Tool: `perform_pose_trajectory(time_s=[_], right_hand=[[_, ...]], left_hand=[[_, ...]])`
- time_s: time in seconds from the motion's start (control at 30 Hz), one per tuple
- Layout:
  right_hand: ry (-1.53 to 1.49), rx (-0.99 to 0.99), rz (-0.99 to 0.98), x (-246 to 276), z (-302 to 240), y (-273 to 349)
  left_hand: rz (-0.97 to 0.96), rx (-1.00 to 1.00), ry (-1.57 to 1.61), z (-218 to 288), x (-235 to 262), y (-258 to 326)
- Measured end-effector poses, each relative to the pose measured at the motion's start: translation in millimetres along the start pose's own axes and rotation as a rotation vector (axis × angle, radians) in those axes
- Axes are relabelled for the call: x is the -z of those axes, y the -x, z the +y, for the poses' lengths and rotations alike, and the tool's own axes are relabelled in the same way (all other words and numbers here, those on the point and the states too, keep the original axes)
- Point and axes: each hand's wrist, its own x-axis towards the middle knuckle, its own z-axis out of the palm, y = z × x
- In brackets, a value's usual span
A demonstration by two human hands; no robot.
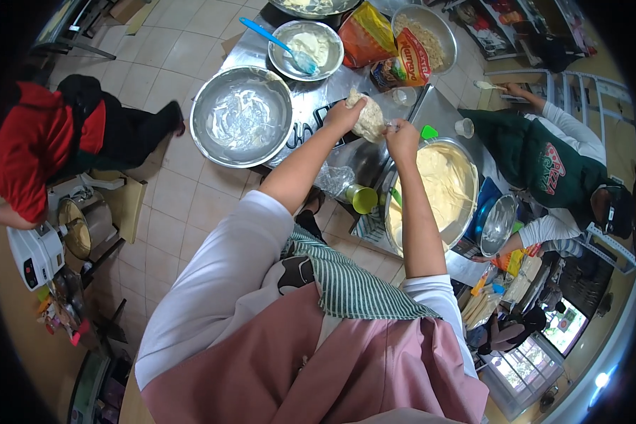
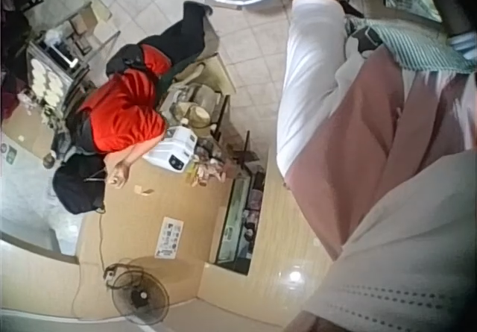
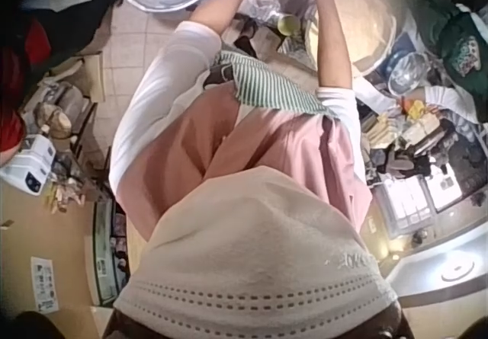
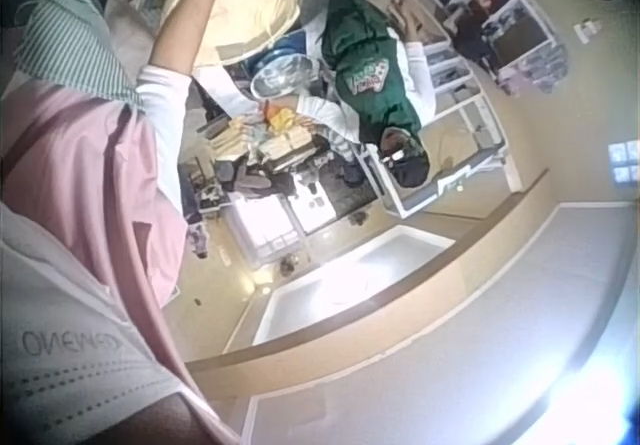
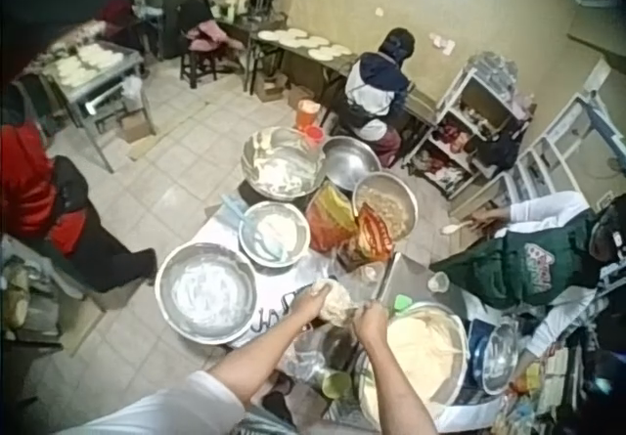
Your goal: The recorder is preparing a food mixture by combining ingredients and mixing batter in a commercial kitchen setting.
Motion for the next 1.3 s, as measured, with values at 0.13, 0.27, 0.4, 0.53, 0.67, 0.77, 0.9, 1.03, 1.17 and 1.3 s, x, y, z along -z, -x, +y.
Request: perform_pose_trajectory(time_s=[0.13, 0.27, 0.4, 0.53, 0.67, 0.77, 0.9, 1.03, 1.17, 1.3], right_hand=[[-0.055, -0.056, -0.006, -11, -3, 4], [-0.037, -0.035, 0.030, -24, 23, 4], [-0.034, -0.033, 0.000, -18, 8, 3], [-0.129, -0.127, -0.025, -15, 11, 1], [-0.064, -0.103, -0.036, -13, 6, -3], [-0.027, -0.069, -0.056, -9, 4, -6], [0.048, -0.088, -0.081, -2, -8, -4], [0.154, -0.049, -0.001, 5, -8, -1], [0.162, -0.073, -0.011, 7, -4, -3], [0.158, -0.103, 0.095, 12, -8, -8]], left_hand=[[0.051, 0.008, -0.225, 1, 3, -17], [0.082, -0.044, -0.648, 25, 2, -5], [0.112, -0.111, -0.877, 28, 15, -10], [-0.052, -0.030, -0.781, 33, 21, -11], [-0.089, -0.003, -0.734, 20, 31, -19], [-0.129, -0.040, -0.717, 12, 34, -21], [-0.153, 0.027, -0.719, 4, 42, -9], [-0.379, -0.088, -0.549, -27, 62, 43], [-0.756, 0.047, -0.305, -104, 71, 114], [-0.687, 0.061, -0.285, -181, 73, 153]])
